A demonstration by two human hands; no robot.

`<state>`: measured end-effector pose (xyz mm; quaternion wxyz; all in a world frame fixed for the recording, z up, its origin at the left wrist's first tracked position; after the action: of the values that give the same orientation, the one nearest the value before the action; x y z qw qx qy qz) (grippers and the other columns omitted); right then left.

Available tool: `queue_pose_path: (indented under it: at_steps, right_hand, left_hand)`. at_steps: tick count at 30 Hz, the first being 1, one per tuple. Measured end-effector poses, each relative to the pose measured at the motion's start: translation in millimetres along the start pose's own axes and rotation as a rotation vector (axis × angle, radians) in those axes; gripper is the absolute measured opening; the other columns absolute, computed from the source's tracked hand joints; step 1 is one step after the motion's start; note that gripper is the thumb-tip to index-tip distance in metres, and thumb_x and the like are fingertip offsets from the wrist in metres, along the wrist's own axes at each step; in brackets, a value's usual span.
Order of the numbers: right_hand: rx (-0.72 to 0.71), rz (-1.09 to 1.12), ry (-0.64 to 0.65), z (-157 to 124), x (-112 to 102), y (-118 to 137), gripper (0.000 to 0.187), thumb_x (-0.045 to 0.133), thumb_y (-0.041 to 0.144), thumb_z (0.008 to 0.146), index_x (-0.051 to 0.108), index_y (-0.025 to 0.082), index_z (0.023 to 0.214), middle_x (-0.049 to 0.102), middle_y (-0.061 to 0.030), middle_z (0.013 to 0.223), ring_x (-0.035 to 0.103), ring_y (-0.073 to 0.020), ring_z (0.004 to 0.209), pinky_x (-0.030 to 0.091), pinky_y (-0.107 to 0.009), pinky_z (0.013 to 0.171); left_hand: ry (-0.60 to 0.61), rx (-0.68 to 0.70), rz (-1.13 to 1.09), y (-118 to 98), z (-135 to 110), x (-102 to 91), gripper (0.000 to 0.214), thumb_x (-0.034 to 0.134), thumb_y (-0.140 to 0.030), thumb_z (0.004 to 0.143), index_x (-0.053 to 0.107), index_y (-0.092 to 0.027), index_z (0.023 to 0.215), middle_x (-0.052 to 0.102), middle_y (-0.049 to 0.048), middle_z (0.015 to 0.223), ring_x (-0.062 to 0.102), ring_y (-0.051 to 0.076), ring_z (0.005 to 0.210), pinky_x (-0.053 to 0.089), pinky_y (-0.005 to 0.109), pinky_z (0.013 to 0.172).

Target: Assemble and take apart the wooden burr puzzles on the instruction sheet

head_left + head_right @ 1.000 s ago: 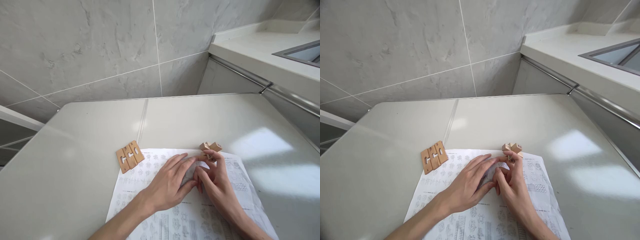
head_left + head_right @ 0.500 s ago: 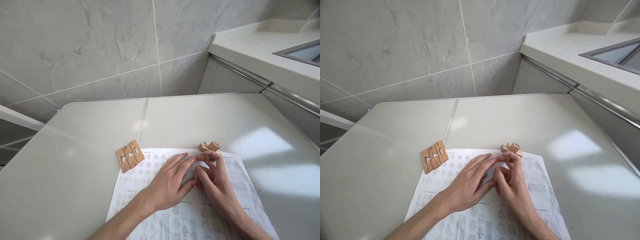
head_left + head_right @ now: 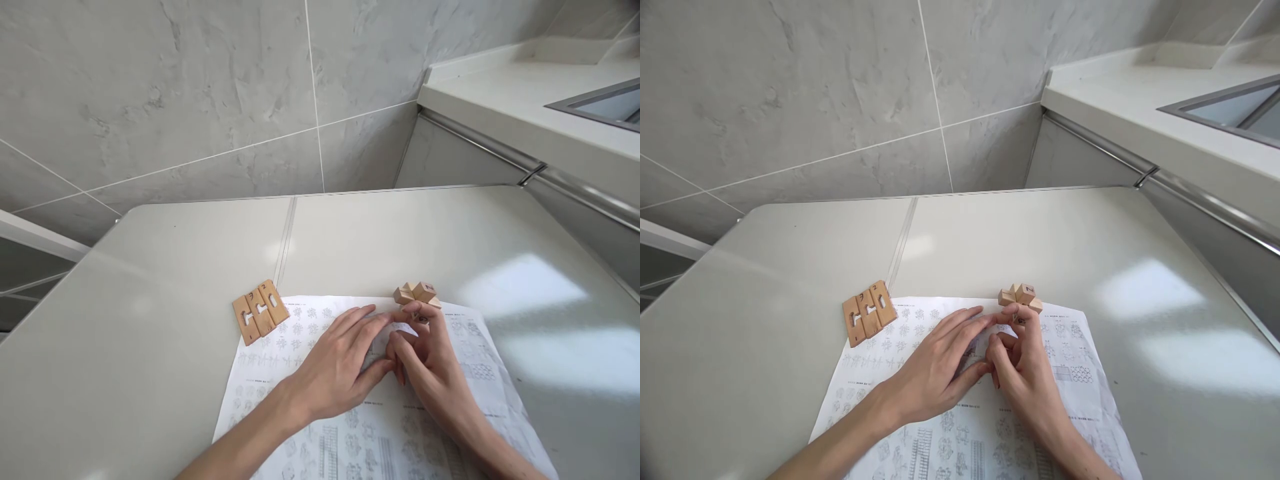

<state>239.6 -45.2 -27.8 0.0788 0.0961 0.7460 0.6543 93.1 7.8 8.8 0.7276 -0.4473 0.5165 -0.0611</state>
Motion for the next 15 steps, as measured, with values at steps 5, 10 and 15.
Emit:
queue_pose_path:
  at_steps: [5,10,15]
  right_hand:
    - [-0.020,0.017,0.006,0,1,2,0.018,0.061,0.031,0.103,0.046,0.031,0.114,0.058,0.0042,0.084,0.054,-0.0124,0.055,0.048,-0.024,0.047]
    - [-0.027,0.083,0.084,0,5,4,0.011,0.057,0.036,0.110,0.049,0.030,0.113,0.062,0.0006,0.100,0.051,-0.0100,0.057,0.047,-0.024,0.050]
    - [-0.040,0.132,0.161,0,6,8,0.018,0.061,0.043,0.110,0.052,0.028,0.106,0.061,0.0017,0.089,0.049,-0.0123,0.062,0.043,-0.024,0.054]
  left_hand:
    - [-0.013,0.001,-0.015,0,0,0.1,0.056,0.059,-0.036,0.111,0.037,-0.029,0.162,0.055,0.0047,0.166,0.041,0.030,0.161,0.043,0.056,0.129]
    - [-0.075,-0.035,-0.110,4,-2,-2.7,0.048,0.062,-0.035,0.110,0.047,-0.027,0.154,0.066,0.0089,0.153,0.054,0.031,0.149,0.049,0.055,0.123]
    - [-0.184,-0.231,-0.323,18,-6,-8.5,0.033,0.053,-0.044,0.113,0.059,-0.025,0.139,0.076,0.0107,0.134,0.070,0.029,0.127,0.055,0.053,0.113]
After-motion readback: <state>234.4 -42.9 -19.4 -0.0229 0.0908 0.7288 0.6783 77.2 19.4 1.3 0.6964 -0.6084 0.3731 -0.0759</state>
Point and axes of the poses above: each hand's wrist, its own z-axis towards the middle knuckle, its own x-axis out of the palm, y = z × x, the point moved 5 cm from there along z, towards the middle knuckle
